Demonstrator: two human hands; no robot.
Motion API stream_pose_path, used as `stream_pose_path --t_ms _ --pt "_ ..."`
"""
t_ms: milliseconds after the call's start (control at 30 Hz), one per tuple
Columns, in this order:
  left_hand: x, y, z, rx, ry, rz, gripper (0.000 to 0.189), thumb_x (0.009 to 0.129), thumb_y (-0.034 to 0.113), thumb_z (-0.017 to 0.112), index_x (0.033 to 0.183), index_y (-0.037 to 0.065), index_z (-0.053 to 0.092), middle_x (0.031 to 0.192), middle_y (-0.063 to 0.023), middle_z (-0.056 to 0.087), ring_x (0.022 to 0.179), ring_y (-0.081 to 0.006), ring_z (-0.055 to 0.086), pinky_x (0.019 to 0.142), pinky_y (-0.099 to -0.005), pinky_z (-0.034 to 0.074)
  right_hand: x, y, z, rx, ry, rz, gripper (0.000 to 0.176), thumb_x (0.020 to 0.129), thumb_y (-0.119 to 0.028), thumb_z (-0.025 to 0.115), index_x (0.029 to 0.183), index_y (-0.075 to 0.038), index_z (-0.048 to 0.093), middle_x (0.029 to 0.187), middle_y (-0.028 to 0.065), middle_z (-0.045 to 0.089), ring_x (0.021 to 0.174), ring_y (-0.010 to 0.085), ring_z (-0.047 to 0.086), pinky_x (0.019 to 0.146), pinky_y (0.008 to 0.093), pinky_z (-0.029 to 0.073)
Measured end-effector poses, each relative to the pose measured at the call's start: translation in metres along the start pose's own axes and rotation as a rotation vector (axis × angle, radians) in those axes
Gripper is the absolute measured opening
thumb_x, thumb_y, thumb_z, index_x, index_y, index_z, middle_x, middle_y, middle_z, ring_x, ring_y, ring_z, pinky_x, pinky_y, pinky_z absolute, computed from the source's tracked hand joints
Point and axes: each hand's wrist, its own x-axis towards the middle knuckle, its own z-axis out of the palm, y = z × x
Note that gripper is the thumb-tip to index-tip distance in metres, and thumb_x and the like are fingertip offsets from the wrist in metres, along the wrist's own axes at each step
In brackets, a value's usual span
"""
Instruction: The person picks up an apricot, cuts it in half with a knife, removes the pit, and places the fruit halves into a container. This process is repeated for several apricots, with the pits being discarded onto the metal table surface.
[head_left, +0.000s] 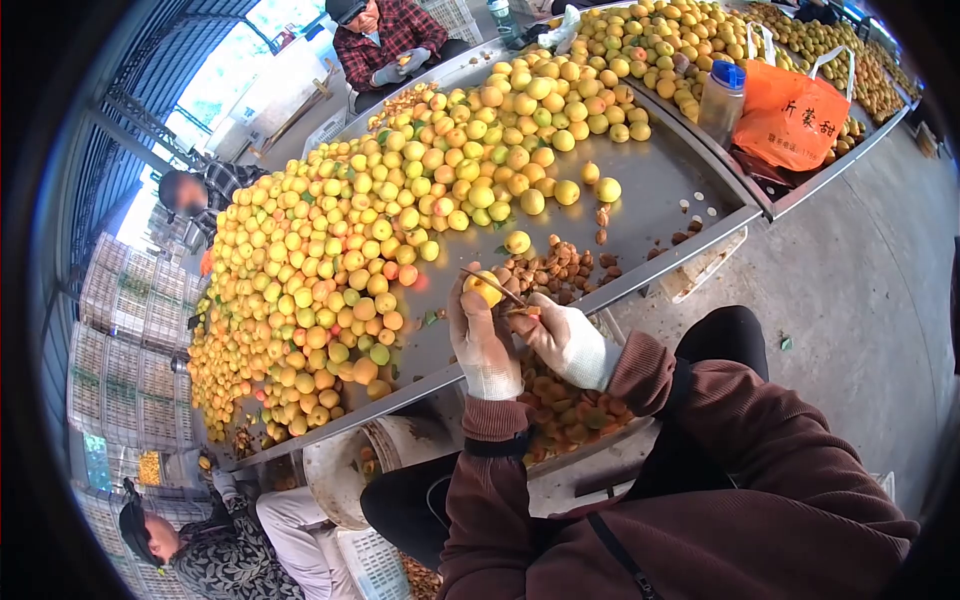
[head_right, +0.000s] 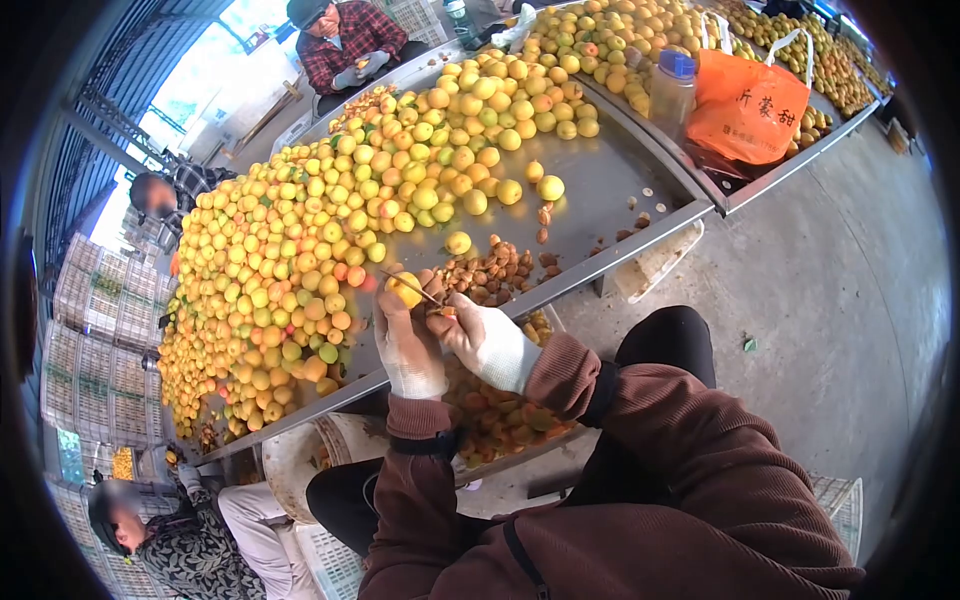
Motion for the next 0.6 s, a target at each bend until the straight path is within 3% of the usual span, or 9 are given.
stream_pose_path --t_ms 100,200,267,333,400,433,567,600 --pt "-0.004 0.002 0.002 0.124 -0.040 0.041 0.054 0.098 0.040 0.055 0.132 0.000 0.042 0.113 -0.0131 0.061 0.100 -0.0223 0.061 0.090 -0.0362 0.050 -0.004 0.000 0.005 -0.009 0.047 -0.030 0.030 0.096 -0.028 0.056 0.112 -0.003 0.052 0.086 0.0215 0.065 0.083 0.0412 0.065 0.067 0.0406 0.052" --pt "-0.004 0.012 0.009 0.128 -0.027 0.057 0.049 0.099 0.034 0.053 0.132 -0.001 0.042 0.111 -0.0139 0.062 0.098 -0.0213 0.062 0.087 -0.0340 0.051 -0.003 -0.002 0.005 0.042 0.070 -0.118 0.033 0.095 -0.030 0.057 0.113 -0.002 0.051 0.085 0.0213 0.065 0.081 0.0416 0.064 0.065 0.0415 0.052" --pt "-0.006 0.022 0.015 0.319 -0.103 0.164 0.047 0.099 0.030 0.055 0.129 -0.004 0.043 0.113 -0.0163 0.062 0.101 -0.0231 0.062 0.089 -0.0351 0.051 -0.003 -0.006 0.006 -0.108 0.167 -0.259 0.033 0.095 -0.028 0.057 0.112 -0.001 0.051 0.084 0.0216 0.065 0.079 0.0416 0.064 0.062 0.0430 0.052" --pt "-0.012 0.026 0.022 0.329 -0.051 0.067 0.051 0.099 0.039 0.052 0.125 -0.005 0.046 0.113 -0.0167 0.062 0.100 -0.0226 0.062 0.087 -0.0341 0.051 -0.002 -0.007 0.004 -0.109 0.097 -0.219 0.037 0.093 -0.028 0.058 0.117 -0.001 0.048 0.082 0.0218 0.064 0.076 0.0413 0.064 0.060 0.0444 0.052" --pt "-0.012 0.024 0.026 0.090 0.067 -0.179 0.059 0.099 0.050 0.044 0.120 -0.005 0.050 0.111 -0.0152 0.062 0.098 -0.0204 0.062 0.085 -0.0317 0.051 0.002 0.008 0.009 -0.233 0.094 -0.178 0.044 0.090 -0.026 0.059 0.123 -0.002 0.043 0.082 0.0218 0.064 0.075 0.0410 0.065 0.059 0.0445 0.053" --pt "-0.012 0.027 0.028 0.191 0.094 -0.231 0.066 0.099 0.058 0.037 0.117 -0.003 0.053 0.108 -0.0124 0.063 0.093 -0.0191 0.062 0.083 -0.0295 0.050 0.005 0.013 0.008 -0.289 0.041 -0.157 0.050 0.088 -0.025 0.059 0.128 -0.002 0.039 0.081 0.0213 0.064 0.073 0.0401 0.065 0.060 0.0441 0.053" --pt "-0.011 0.024 0.007 0.005 0.144 -0.350 0.064 0.099 0.058 0.037 0.115 -0.001 0.055 0.104 -0.0098 0.063 0.093 -0.0184 0.061 0.084 -0.0292 0.049 0.003 0.020 0.013 -0.363 0.030 -0.229 0.052 0.087 -0.022 0.059 0.130 -0.002 0.038 0.079 0.0213 0.064 0.074 0.0393 0.065 0.060 0.0436 0.053" --pt "-0.012 0.019 -0.005 0.010 0.081 -0.338 0.064 0.099 0.058 0.037 0.115 -0.001 0.056 0.104 -0.0095 0.063 0.094 -0.0183 0.060 0.085 -0.0297 0.048 0.002 0.019 0.015 -0.333 0.030 -0.211 0.050 0.088 -0.024 0.059 0.129 -0.002 0.041 0.080 0.0219 0.064 0.075 0.0396 0.065 0.061 0.0435 0.053"
